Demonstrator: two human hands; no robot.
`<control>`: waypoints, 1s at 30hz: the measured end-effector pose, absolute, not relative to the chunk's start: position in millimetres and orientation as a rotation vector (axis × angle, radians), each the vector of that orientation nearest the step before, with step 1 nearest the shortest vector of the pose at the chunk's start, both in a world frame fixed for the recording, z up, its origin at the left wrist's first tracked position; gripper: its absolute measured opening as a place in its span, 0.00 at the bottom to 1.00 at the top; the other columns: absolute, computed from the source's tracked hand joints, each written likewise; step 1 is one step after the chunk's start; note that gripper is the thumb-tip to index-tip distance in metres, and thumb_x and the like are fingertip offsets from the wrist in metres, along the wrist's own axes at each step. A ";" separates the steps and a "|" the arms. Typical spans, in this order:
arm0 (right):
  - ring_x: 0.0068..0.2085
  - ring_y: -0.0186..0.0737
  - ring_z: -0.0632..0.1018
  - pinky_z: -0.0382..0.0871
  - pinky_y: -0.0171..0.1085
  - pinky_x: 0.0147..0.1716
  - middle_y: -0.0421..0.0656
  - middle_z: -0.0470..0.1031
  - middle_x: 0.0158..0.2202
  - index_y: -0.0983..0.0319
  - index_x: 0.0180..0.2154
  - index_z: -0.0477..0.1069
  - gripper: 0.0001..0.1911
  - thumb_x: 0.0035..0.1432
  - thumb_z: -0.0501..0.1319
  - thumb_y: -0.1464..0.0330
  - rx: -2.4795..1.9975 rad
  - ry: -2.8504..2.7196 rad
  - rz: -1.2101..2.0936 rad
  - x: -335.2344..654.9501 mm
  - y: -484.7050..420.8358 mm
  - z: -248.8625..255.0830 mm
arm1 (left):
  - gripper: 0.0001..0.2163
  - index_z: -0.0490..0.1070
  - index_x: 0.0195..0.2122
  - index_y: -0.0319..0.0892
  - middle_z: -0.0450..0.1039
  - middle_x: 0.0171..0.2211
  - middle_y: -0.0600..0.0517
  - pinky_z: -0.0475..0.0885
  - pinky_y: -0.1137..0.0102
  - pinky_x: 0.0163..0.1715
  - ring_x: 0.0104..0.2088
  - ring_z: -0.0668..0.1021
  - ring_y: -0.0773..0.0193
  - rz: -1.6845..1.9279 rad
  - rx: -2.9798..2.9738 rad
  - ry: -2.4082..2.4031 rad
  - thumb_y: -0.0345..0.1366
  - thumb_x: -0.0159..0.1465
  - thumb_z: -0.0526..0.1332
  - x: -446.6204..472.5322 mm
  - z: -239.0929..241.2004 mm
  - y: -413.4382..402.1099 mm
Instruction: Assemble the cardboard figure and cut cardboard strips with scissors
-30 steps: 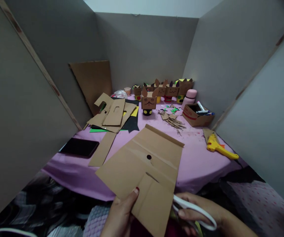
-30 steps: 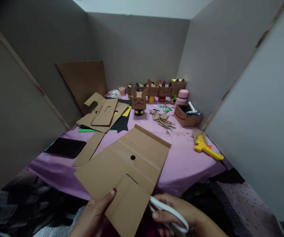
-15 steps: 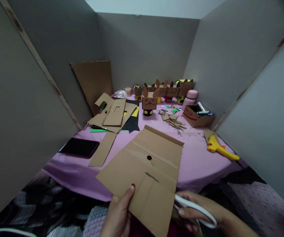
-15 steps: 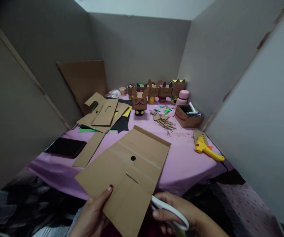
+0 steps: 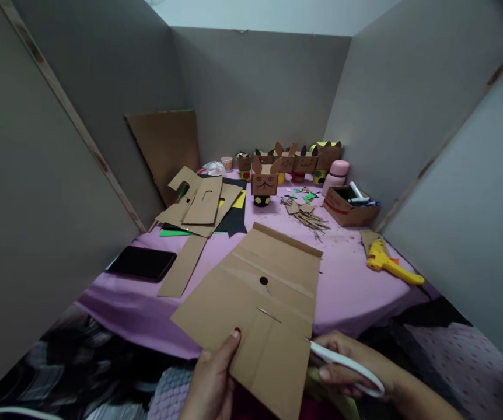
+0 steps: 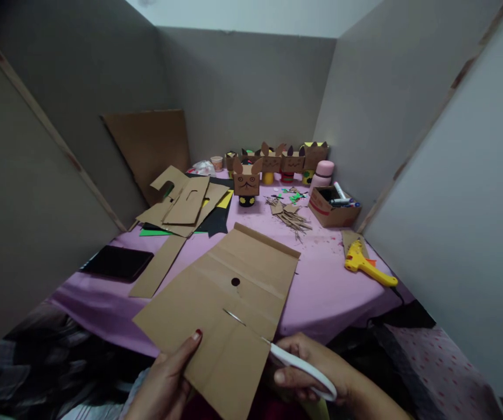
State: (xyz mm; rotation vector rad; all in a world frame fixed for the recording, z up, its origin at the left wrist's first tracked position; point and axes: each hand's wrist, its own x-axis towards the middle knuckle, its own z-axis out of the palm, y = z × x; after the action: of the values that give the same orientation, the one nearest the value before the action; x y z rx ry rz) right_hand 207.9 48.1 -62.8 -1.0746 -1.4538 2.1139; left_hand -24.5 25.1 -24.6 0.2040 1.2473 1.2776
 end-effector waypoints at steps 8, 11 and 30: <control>0.18 0.22 0.70 0.62 0.21 0.14 0.35 0.68 0.23 0.65 0.37 0.67 0.18 0.48 0.65 0.60 -1.009 -1.382 2.263 206.7 48.2 -64.8 | 0.26 0.61 0.53 0.38 0.73 0.46 0.40 0.71 0.62 0.44 0.47 0.75 0.52 1.268 0.204 1.212 0.29 0.53 0.63 -24.6 -21.8 23.1; 0.15 0.21 0.66 0.59 0.19 0.12 0.33 0.65 0.19 0.66 0.35 0.68 0.18 0.47 0.66 0.60 -1.030 -1.380 2.222 205.8 49.0 -63.4 | 0.25 0.62 0.53 0.39 0.73 0.46 0.41 0.72 0.63 0.42 0.46 0.75 0.53 1.266 0.216 1.265 0.29 0.53 0.63 -24.5 -20.3 22.6; 0.20 0.24 0.66 0.57 0.21 0.15 0.33 0.61 0.22 0.64 0.30 0.65 0.20 0.41 0.68 0.57 -0.983 -1.421 2.196 208.5 30.1 -71.6 | 0.23 0.65 0.50 0.38 0.76 0.40 0.43 0.71 0.64 0.44 0.45 0.76 0.54 1.342 0.180 1.218 0.27 0.52 0.63 -24.3 -24.3 22.7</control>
State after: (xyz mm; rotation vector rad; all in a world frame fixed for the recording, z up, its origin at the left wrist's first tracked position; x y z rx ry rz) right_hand 208.5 30.1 -71.6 -0.9831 -1.4205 2.1959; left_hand -24.3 22.7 -24.3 0.1804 1.2177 1.3421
